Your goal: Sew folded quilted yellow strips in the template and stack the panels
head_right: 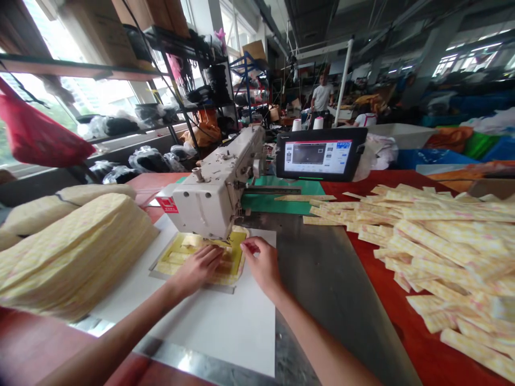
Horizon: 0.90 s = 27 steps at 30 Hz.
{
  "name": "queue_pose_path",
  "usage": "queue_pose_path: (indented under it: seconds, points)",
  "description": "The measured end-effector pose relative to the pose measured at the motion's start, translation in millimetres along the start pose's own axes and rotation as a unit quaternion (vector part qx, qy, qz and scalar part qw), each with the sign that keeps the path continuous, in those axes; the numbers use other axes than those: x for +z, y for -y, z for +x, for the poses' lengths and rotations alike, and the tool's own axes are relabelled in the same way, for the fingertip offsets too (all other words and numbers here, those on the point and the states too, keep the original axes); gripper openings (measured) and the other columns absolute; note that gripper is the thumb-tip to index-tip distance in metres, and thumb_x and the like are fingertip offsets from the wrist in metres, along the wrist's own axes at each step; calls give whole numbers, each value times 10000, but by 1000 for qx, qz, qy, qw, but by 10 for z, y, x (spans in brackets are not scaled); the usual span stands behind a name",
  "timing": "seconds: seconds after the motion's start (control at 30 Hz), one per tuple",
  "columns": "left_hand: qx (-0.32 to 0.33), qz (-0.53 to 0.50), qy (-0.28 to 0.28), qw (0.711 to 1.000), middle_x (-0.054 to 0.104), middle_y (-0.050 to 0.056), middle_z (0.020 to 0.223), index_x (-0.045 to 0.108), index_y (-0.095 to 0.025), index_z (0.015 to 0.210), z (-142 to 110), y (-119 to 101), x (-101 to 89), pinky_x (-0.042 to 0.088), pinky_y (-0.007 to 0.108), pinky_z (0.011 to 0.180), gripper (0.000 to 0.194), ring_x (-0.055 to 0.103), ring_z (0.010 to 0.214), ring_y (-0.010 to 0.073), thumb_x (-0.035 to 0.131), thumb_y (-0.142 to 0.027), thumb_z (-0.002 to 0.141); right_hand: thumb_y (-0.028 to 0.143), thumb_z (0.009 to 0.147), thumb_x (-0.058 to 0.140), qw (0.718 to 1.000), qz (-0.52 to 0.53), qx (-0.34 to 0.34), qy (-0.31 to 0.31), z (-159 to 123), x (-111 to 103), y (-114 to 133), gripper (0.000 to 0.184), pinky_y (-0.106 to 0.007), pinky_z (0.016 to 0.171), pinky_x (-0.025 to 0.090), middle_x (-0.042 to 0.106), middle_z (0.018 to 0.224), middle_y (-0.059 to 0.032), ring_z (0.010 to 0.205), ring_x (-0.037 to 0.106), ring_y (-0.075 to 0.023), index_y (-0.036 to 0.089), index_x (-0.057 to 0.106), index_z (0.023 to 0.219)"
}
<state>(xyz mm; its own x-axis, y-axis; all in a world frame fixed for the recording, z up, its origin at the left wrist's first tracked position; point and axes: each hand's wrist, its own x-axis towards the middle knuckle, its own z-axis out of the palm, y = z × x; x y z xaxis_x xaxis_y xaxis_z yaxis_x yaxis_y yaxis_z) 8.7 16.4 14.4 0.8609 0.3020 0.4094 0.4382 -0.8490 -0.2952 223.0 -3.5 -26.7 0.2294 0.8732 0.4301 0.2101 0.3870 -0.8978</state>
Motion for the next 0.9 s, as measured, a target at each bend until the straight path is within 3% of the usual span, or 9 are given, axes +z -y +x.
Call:
queue_pose_path:
  seconds: [0.2, 0.43, 0.57, 0.77, 0.9]
  points:
    - [-17, 5, 40, 999, 682, 152, 1046, 647, -76, 1098, 13, 47, 58, 600, 414, 830, 267, 646, 944, 266, 392, -146, 1057, 352, 882, 673, 1000, -2, -2, 8, 0, 0, 4, 150, -294, 703, 552, 752, 830, -40, 734, 688, -185, 208, 717, 886]
    - [-33, -40, 31, 998, 687, 150, 1107, 610, -109, 1212, 5, 62, 117, 584, 435, 887, 266, 655, 1013, 270, 401, -178, 1062, 351, 872, 671, 1000, -10, 0, 16, -4, -6, 61, 147, -305, 689, 554, 756, 824, -49, 721, 689, -194, 209, 712, 873]
    - [-75, -99, 36, 992, 693, 135, 1139, 619, -153, 1208, -4, 80, 161, 577, 423, 904, 238, 660, 1049, 261, 446, -202, 1053, 349, 867, 667, 1000, -15, 4, 22, -6, -4, 74, 147, -311, 681, 552, 758, 817, -53, 713, 687, -199, 210, 714, 866]
    - [-86, -145, 59, 984, 707, 145, 1166, 647, -137, 1191, 18, 85, 199, 576, 437, 930, 233, 669, 1068, 273, 491, -159, 1019, 319, 892, 655, 998, -46, 0, 41, -17, -8, 49, 124, -311, 708, 546, 757, 846, -52, 731, 689, -196, 207, 709, 884]
    - [-120, -215, 23, 969, 723, 128, 1183, 679, -150, 1181, -16, 105, 227, 574, 406, 971, 270, 680, 1094, 247, 479, -116, 1004, 264, 906, 642, 995, -75, -12, 71, -34, -5, 69, 83, -300, 705, 545, 742, 843, -36, 727, 683, -187, 209, 703, 893]
